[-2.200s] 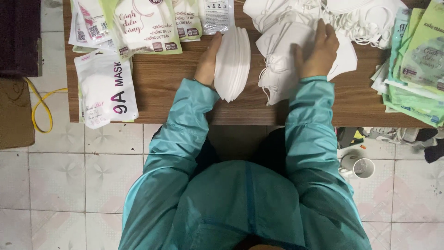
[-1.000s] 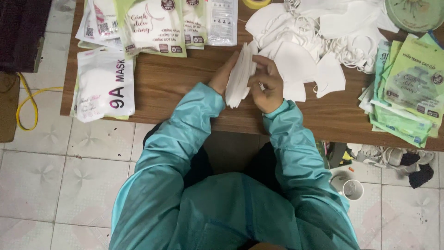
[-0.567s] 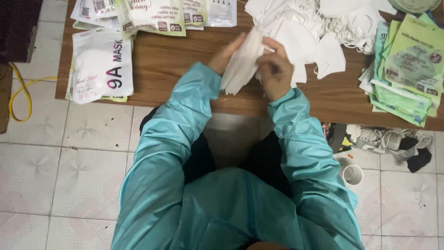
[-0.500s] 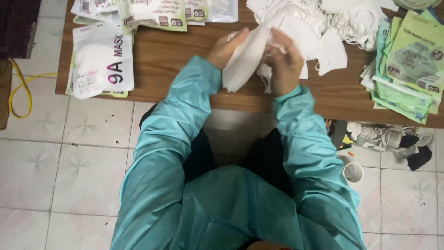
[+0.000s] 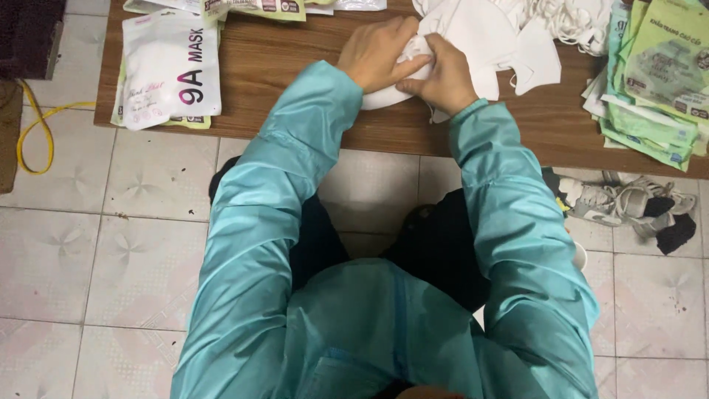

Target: Folding and stacking white face masks on a wooden table for packaging.

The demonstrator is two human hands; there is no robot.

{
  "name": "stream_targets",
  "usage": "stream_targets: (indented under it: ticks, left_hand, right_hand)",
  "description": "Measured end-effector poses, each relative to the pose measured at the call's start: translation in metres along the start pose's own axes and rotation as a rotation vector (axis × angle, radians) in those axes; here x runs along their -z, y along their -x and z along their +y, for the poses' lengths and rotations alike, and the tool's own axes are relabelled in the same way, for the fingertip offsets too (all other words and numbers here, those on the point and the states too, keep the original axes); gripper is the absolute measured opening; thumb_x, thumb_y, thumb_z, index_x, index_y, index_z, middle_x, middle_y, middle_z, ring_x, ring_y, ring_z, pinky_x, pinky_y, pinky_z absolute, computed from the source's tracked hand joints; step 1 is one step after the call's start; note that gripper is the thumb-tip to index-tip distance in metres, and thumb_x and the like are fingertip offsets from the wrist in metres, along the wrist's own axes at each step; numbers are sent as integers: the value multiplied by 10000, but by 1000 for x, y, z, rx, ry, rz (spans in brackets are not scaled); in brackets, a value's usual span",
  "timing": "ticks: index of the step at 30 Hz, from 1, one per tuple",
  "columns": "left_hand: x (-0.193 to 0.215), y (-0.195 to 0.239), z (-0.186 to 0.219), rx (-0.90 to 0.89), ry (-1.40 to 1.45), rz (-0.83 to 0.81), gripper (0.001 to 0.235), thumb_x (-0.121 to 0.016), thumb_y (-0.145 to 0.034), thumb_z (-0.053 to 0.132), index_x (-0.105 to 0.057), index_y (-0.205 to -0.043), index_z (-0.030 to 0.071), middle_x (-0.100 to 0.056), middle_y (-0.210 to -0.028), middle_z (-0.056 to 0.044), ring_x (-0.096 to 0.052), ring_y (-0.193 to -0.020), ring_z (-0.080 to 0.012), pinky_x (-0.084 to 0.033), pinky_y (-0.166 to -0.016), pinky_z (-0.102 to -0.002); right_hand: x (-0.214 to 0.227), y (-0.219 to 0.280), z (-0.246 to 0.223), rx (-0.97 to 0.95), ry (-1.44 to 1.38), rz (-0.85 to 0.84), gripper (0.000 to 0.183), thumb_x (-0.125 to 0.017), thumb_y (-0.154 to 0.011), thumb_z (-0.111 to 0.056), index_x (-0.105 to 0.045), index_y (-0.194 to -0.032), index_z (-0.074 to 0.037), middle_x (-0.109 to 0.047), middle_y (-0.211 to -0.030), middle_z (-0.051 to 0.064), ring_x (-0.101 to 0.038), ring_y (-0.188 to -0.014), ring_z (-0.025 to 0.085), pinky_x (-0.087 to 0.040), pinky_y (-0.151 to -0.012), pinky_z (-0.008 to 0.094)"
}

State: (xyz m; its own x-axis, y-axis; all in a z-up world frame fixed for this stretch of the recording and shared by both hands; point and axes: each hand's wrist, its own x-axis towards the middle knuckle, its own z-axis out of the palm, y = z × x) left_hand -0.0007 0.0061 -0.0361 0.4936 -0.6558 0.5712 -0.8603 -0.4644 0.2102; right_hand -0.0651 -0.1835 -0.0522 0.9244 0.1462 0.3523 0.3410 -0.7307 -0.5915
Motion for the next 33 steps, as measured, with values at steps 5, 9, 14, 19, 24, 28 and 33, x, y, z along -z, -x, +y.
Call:
stream_targets:
  ticks: [5,9,14,19,24,28,33]
  left_hand:
    - [3,2,1,-26,-21,-7,455,-683,-990,539,-534,-1051,113,-641,-938,-130,-666,-782,-392,-485,-559,-545]
    - [-7,9,-10,177,56,187,586,-768,-876,580,-648,-1243,140,-696,-1182,-126,-633,-1054,-361,-503,-822,-481]
    - [-21,38,-18,579,262,429,675,-626,-992,571,-482,-1411,62,-595,-1383,-224,-566,-1282,-409,-438,-1109,-470]
    - [-56,55,-30,815,607,428,799,-481,-966,688,-379,-1516,118,-755,-1214,-96,-678,-1216,-271,-475,-1064,-395]
    - [-68,58,-12,834,632,417,672,-493,-941,674,-567,-1405,193,-748,-1290,-130,-709,-1178,-324,-545,-962,-405]
    - [-56,56,-5,813,786,579,494,-538,-951,542,-657,-1204,134,-768,-1059,-67,-709,-1001,-242,-535,-899,-364]
    - [-66,63,-13,855,656,566,486,-603,-986,473,-576,-1327,127,-751,-1217,-107,-713,-1125,-285,-530,-986,-384]
  right_hand:
    - [-14,-4,0,8,-214,-14,709,-1001,-720,-228,-565,-1262,-91,-644,-1124,51,-583,-1031,175,-460,-885,303]
    - [-50,-4,36,-101,-323,7,428,-996,-723,-117,-685,-1016,-151,-713,-1031,-1,-646,-967,128,-500,-861,236]
    - [-48,-8,39,-198,-465,-128,432,-940,-742,-44,-687,-1089,-83,-694,-1059,15,-651,-970,149,-536,-880,260]
    - [-54,-8,47,-148,-622,-133,444,-855,-770,49,-663,-1159,-50,-647,-1032,-19,-585,-898,80,-489,-787,184]
    - [-57,2,20,-48,-533,-165,597,-811,-850,-38,-540,-1382,-61,-663,-1231,54,-599,-1093,139,-494,-958,282]
    - [-70,-14,42,82,-250,-29,152,-709,-959,-86,-715,-1100,-29,-733,-1085,120,-677,-994,226,-534,-862,363]
    - [-86,-22,40,-50,-416,-55,122,-807,-923,-116,-704,-857,-123,-683,-873,-65,-561,-805,51,-496,-715,257]
